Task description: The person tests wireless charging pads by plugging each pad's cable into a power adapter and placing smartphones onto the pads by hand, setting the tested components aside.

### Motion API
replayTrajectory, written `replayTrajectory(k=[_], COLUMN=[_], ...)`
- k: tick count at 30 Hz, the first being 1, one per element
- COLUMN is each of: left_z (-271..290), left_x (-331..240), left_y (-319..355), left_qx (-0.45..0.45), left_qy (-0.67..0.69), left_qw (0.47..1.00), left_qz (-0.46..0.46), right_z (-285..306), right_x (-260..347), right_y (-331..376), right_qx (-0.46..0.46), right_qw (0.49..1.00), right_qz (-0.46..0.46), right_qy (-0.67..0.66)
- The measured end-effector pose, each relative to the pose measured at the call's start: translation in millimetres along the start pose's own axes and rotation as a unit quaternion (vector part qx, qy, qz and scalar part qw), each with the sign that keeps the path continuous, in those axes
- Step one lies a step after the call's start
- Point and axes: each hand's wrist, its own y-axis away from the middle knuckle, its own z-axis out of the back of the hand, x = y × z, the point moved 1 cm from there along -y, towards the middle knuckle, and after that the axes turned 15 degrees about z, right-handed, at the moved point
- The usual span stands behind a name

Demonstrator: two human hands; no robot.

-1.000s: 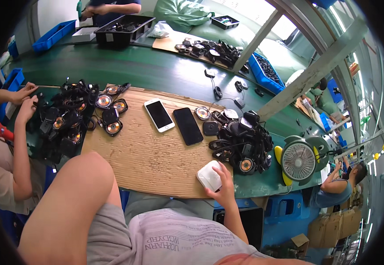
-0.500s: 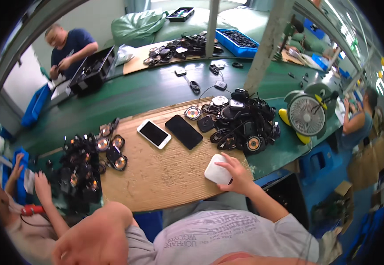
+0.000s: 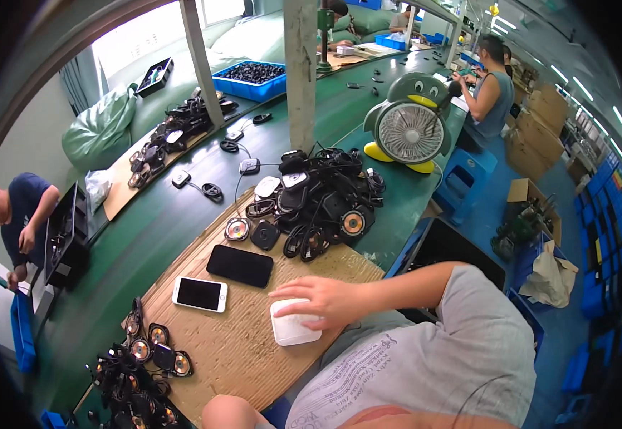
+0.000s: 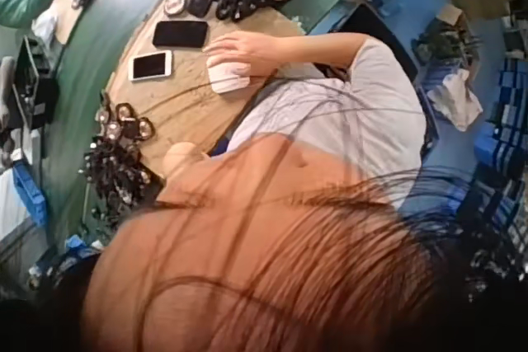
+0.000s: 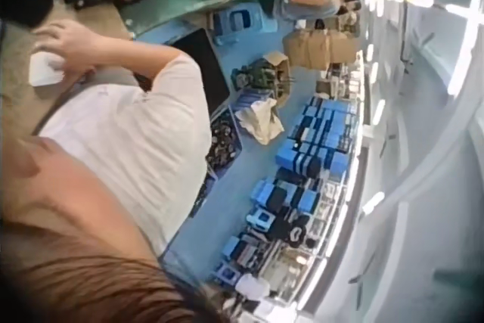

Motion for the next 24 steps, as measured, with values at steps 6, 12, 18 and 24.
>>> replayTrajectory(k=[6, 12, 18, 24], left_z=[38, 82, 113, 143], left_x=[75, 136, 174, 208], left_y=[58, 119, 144, 153], left_qx=[0.02, 0.036, 0.027, 0.05], left_qy=[-0.074, -0.153, -0.239, -0.294], left_qw=[0.996, 0.982, 0.962, 0.941], left_qz=[0.053, 0.101, 0.131, 0.159], right_z=[24, -22, -80, -49], right_x=[-87, -257, -342, -414], right_y=[-84, -198, -241, -228], right_qx=[0.015, 0.129, 0.063, 0.119], right_qw=[0.989, 0.95, 0.908, 0.915], right_qz=[0.025, -0.174, -0.295, -0.24], right_qy=[0.144, 0.224, 0.29, 0.301])
